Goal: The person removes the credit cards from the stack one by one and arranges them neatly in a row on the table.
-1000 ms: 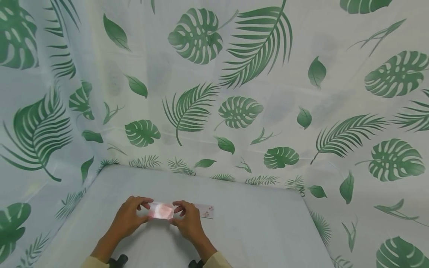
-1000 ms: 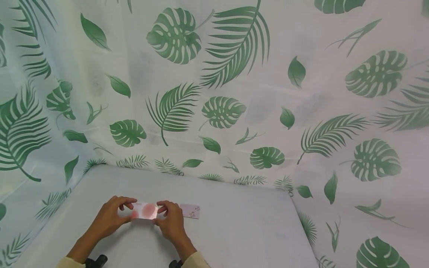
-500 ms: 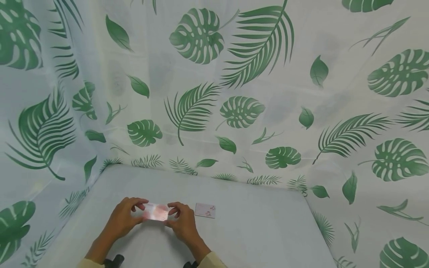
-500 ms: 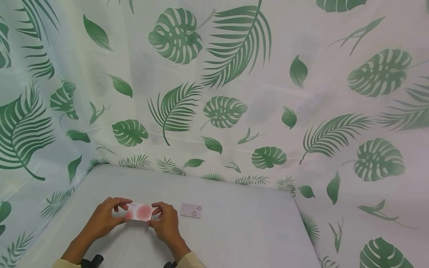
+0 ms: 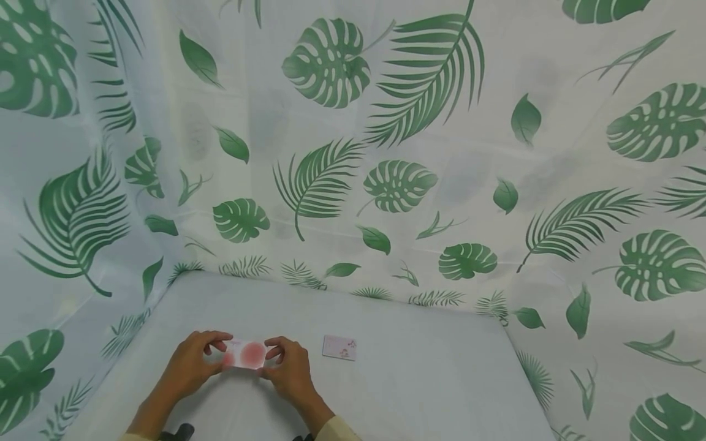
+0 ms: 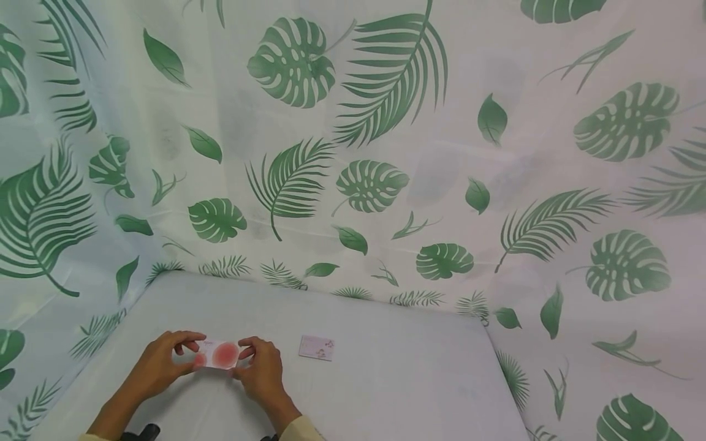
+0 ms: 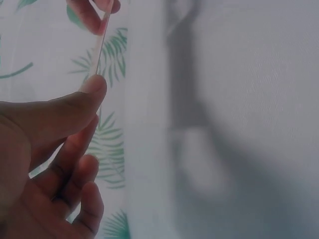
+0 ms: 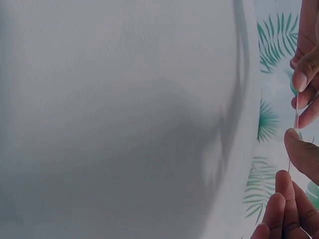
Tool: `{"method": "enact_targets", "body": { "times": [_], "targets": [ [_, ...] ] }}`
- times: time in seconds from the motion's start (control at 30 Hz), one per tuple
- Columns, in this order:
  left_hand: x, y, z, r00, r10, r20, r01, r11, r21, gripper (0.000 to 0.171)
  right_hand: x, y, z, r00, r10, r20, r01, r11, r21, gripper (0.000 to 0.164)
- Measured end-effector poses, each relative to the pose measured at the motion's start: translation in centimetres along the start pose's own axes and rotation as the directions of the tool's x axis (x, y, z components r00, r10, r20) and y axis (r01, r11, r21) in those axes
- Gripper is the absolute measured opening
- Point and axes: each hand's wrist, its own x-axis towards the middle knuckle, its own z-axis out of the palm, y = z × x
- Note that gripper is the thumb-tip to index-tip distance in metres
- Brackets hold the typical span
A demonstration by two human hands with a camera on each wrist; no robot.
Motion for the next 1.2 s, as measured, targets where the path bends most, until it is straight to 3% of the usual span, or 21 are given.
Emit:
{"method": "enact_targets", "body": {
  "times": [0.2, 0.47, 0.73, 0.9, 1.2],
  "targets": [
    [-0.3, -0.8, -0.5, 1.0, -0.012, 0.009, 0.012, 1.0, -0.015, 0.053, 0.1, -0.3, 1.0, 0.999, 0.047, 0.011, -0.048, 0.999, 0.016, 0.052],
    [-0.5, -1.1, -1.2, 0.996, -0.069, 0.048, 0.07, 0.997, -0.016, 0.054, 0.1, -0.4, 2.0, 1.0, 0.02, -0.005, -0.02, 1.0, 0.016, 0.053],
    [-0.3, -2.2, -1.3, 0.988, -0.126, 0.087, 0.128, 0.992, -0.021, 0.054, -0.1, -0.9, 2.8, 0.999, 0.042, 0.004, -0.042, 0.999, 0.0, 0.05],
    [-0.4, -2.7, -1.4, 0.981, -0.156, 0.111, 0.16, 0.987, -0.027, 0.054, -0.3, -1.1, 3.3, 1.0, 0.008, -0.001, -0.008, 0.999, -0.033, 0.049],
    [-0.6, -3.6, -1.7, 0.983, -0.149, 0.102, 0.155, 0.987, -0.052, 0.052, -0.1, -1.1, 4.5, 1.0, 0.004, -0.019, -0.005, 0.997, -0.071, 0.051]
  ]
}}
